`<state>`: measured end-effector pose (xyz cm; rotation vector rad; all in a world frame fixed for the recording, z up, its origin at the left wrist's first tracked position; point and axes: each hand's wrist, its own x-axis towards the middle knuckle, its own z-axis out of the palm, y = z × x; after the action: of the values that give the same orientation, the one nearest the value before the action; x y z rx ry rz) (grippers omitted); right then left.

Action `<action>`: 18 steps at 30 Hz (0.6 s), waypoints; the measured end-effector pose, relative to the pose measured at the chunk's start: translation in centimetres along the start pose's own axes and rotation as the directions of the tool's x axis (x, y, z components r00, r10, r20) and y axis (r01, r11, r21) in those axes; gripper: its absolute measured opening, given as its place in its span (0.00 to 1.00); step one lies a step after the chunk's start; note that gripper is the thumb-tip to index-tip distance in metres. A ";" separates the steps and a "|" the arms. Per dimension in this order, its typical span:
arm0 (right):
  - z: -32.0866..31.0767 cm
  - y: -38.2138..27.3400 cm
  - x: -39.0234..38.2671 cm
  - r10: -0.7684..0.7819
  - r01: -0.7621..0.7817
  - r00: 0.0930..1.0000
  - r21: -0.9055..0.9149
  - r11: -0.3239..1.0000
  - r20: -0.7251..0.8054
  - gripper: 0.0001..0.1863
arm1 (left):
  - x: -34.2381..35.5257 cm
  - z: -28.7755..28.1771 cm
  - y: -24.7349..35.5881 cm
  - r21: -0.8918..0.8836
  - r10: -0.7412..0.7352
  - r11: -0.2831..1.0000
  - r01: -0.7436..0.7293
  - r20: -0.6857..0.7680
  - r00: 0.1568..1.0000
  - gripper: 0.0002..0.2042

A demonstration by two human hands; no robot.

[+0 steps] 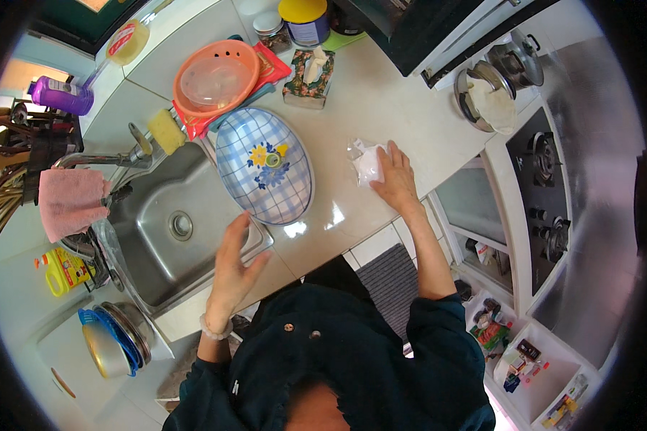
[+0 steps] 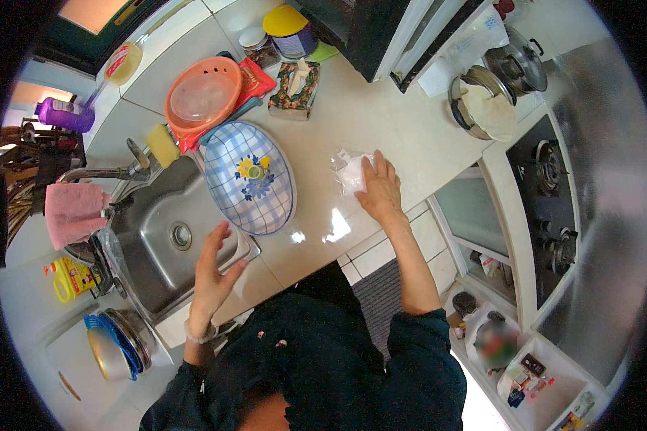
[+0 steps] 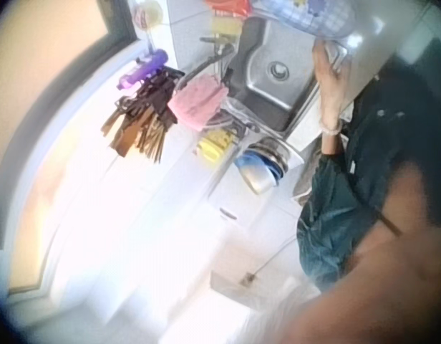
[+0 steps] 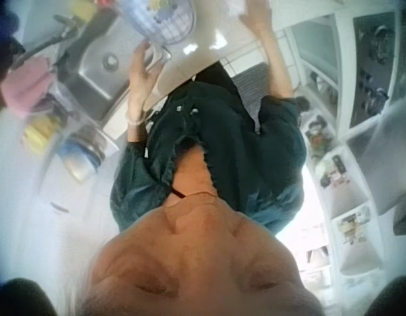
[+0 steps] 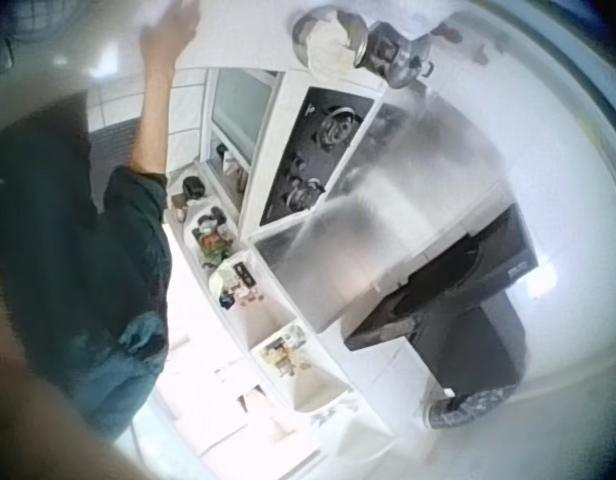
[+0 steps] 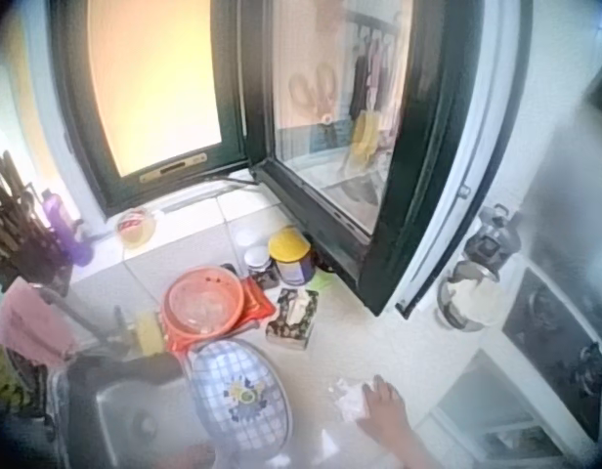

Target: The person takes a new aerator or filter component from a plastic bag and installs it onto a kitchen faucet by hand.

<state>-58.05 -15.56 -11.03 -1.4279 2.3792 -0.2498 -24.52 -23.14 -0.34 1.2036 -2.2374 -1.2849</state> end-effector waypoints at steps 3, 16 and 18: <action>0.7 1.3 0.0 -0.028 0.035 0.998 0.134 0.990 -0.051 0.30 | 1.7 2.1 2.4 -0.112 0.058 0.993 -0.041 0.152 0.987 0.34; 2.1 -3.1 -3.9 -0.025 0.213 0.917 0.436 0.874 -0.397 0.16 | 9.8 17.0 0.9 -0.790 -0.296 0.146 0.596 0.540 0.788 0.22; 1.3 -4.2 -5.1 -0.054 0.226 0.935 0.474 0.851 -0.350 0.18 | 10.2 17.4 0.3 -0.855 -0.260 0.106 0.507 0.468 0.845 0.19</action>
<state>-51.94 -12.99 -9.74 -1.3727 2.1917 -1.1461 -41.35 -21.10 -11.31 1.0655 -0.5788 -2.5200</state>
